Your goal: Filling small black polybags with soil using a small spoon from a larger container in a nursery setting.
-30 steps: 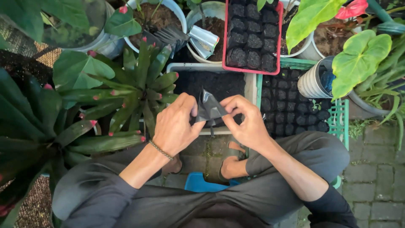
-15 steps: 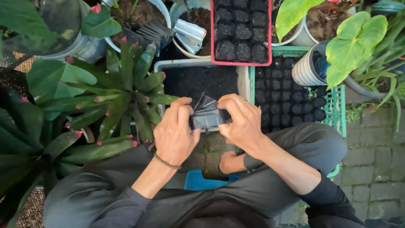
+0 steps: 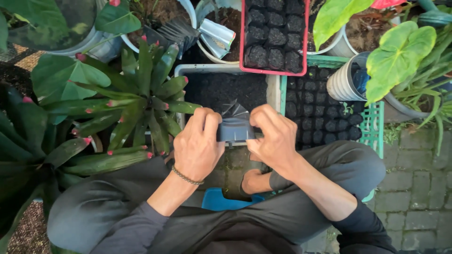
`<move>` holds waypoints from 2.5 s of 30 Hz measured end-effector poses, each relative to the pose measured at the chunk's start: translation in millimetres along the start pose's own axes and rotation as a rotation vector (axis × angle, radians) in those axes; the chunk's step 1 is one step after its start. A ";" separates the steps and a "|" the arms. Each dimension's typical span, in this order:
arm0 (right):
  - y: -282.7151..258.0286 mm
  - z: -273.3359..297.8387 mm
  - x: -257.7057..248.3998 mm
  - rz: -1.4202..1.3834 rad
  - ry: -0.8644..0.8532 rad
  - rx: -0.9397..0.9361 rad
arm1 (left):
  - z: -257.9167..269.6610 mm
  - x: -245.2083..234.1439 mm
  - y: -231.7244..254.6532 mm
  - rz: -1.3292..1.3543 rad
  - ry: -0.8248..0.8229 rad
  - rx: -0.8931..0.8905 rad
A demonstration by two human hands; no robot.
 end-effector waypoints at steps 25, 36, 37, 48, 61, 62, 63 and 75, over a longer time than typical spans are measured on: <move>-2.6 6.5 2.0 -0.052 0.149 -0.014 | 5.6 14.8 7.5 0.025 -0.110 0.004; 0.5 8.2 8.2 0.007 0.173 0.011 | 3.4 13.1 3.7 -0.008 -0.041 0.081; -0.2 8.1 7.8 0.006 0.175 0.012 | 3.2 13.7 3.9 -0.010 -0.042 0.083; -6.6 5.6 3.6 0.056 0.164 -0.064 | -12.7 -2.6 13.2 -0.072 0.120 0.181; -16.0 -5.8 -2.5 0.067 0.168 -0.063 | -1.8 6.9 4.9 -0.059 0.046 0.197; -17.0 -7.2 -3.1 0.083 0.185 -0.070 | -3.3 6.3 3.3 -0.061 0.062 0.177; -18.1 -8.7 -3.8 0.098 0.203 -0.077 | -4.7 5.6 1.7 -0.062 0.078 0.157; 2.4 -10.1 -6.2 -0.141 0.075 0.053 | -8.4 -7.5 1.6 0.332 -0.096 0.293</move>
Point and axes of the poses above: each hand's wrist, its own z-axis away from the middle knuckle, its own x-axis out of the palm, y = z × x, the point moved 1 cm from there along -z, towards the middle knuckle, and after that the axes turned 11 degrees about z, right-handed, at the moved point
